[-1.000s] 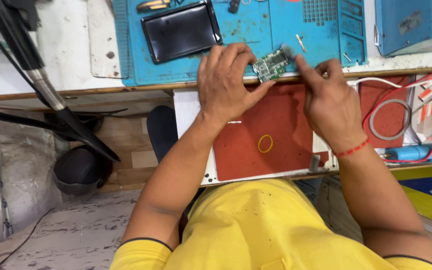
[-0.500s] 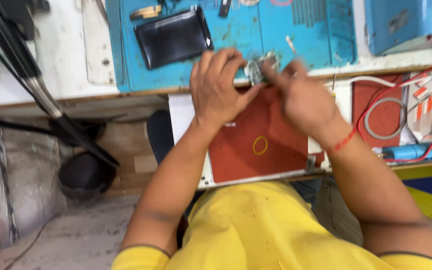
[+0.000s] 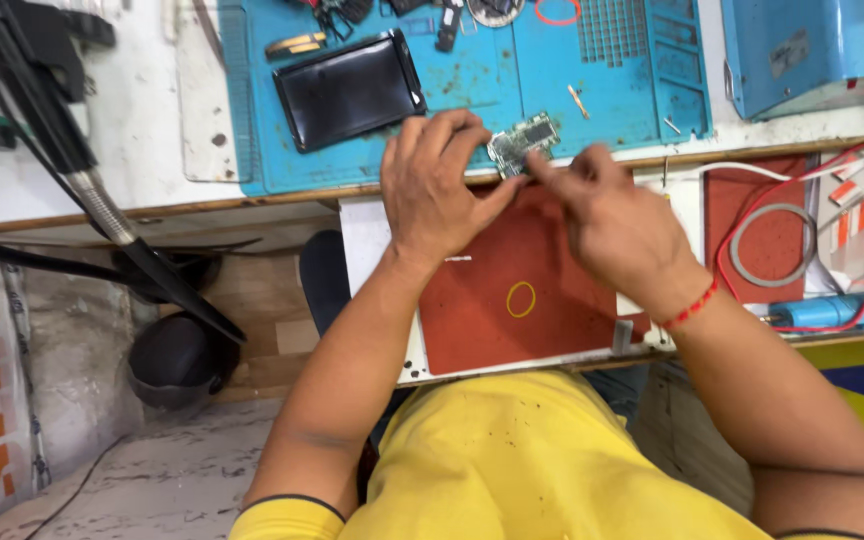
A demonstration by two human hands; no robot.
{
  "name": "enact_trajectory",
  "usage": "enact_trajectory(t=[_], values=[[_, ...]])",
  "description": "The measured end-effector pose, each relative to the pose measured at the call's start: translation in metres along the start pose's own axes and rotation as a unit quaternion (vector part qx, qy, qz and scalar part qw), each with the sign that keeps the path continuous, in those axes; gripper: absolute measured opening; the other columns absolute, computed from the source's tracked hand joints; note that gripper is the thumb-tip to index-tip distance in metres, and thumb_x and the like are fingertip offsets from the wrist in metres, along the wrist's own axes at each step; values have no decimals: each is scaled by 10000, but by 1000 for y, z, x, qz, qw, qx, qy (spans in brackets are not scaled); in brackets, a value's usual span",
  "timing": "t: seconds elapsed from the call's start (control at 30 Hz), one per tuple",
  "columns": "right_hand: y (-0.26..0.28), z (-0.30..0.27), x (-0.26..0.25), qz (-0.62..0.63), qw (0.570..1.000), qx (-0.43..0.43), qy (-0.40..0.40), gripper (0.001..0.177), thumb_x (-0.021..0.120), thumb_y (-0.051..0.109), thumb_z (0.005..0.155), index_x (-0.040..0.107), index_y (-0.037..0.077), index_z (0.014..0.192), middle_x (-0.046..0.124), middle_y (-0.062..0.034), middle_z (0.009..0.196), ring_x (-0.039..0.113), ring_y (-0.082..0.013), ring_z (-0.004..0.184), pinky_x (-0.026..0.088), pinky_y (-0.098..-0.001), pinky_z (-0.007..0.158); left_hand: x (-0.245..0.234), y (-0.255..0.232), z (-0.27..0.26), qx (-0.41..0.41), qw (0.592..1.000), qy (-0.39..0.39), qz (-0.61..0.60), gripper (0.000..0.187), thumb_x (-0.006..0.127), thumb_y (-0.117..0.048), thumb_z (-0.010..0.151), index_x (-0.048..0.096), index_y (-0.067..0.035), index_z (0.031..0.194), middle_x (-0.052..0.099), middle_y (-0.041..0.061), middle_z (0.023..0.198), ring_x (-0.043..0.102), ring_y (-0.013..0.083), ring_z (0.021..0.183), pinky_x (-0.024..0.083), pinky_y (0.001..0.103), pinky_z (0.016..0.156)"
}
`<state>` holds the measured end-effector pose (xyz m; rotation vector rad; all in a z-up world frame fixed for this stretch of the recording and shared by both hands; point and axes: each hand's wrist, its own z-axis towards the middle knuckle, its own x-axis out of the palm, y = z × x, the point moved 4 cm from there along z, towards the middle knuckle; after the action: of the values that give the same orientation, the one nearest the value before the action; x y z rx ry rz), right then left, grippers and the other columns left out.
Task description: The person cleans a small circuit board by repeatedly rubbing its surface with a purple pen-like tool. The person holds the board steady with the left hand while scrubbing with the right hand, occasionally repositioning the board on the red mat.
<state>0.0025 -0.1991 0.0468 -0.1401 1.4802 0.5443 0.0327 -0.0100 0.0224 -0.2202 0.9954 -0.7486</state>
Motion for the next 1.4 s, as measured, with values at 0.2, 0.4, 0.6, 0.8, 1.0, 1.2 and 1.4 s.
enact_trajectory(t=[0.2, 0.4, 0.6, 0.8, 1.0, 1.2, 1.4], values=[[-5, 6, 2, -38, 999, -29, 10, 549, 606, 106, 941, 617, 217, 1479, 589, -159, 1117, 636, -346, 618, 530, -437, 502, 2, 1, -3, -10, 1000, 7, 3, 522, 945, -384, 676, 729, -112, 1065, 643, -7, 1188, 575, 233, 1091, 448, 410, 917], [-10, 7, -4, -6, 999, -33, -18, 526, 623, 114, 968, 620, 217, 1484, 605, -126, 1100, 627, -339, 645, 537, -446, 588, 2, 1, -4, -8, 1000, 2, -1, 521, 959, -374, 687, 731, -111, 1076, 637, -15, 1178, 568, 231, 1077, 451, 411, 903], [-13, 8, -8, -31, 999, -17, -16, 470, 617, 121, 1040, 648, 232, 1496, 618, -130, 1101, 622, -349, 663, 532, -455, 583, 3, 3, -4, -10, 1000, 2, -14, 501, 959, -394, 712, 719, -123, 1059, 631, -26, 1167, 568, 223, 1080, 454, 408, 912], [-13, 14, -8, -37, 999, 3, -20, 495, 614, 97, 1010, 657, 210, 1490, 631, -128, 1100, 640, -370, 723, 537, -480, 617, 5, 4, -5, -7, 1000, -4, -7, 556, 968, -403, 707, 692, -123, 1099, 631, -22, 1171, 568, 228, 1075, 445, 413, 915], [-14, 14, -11, -69, 997, 24, 0, 535, 594, 88, 1018, 647, 232, 1531, 616, -126, 1111, 636, -378, 722, 538, -485, 621, 7, 6, -6, -19, 1000, 4, 0, 618, 977, -429, 705, 656, -139, 1147, 630, -13, 1183, 573, 230, 1091, 447, 416, 920], [13, -12, -8, -22, 998, 11, 53, 593, 571, 50, 918, 618, 212, 1486, 596, -173, 1102, 630, -366, 642, 545, -466, 549, 6, 4, -6, -24, 1000, 9, 1, 639, 949, -370, 650, 653, -151, 1173, 623, -15, 1202, 574, 229, 1114, 449, 415, 928], [7, 11, 4, -12, 999, 28, 21, 514, 584, 83, 1020, 623, 186, 1522, 603, -161, 1107, 631, -396, 719, 526, -501, 615, 9, 6, -7, -36, 999, 9, 6, 684, 969, -423, 692, 634, -147, 1220, 607, -19, 1251, 562, 229, 1143, 448, 422, 960]])
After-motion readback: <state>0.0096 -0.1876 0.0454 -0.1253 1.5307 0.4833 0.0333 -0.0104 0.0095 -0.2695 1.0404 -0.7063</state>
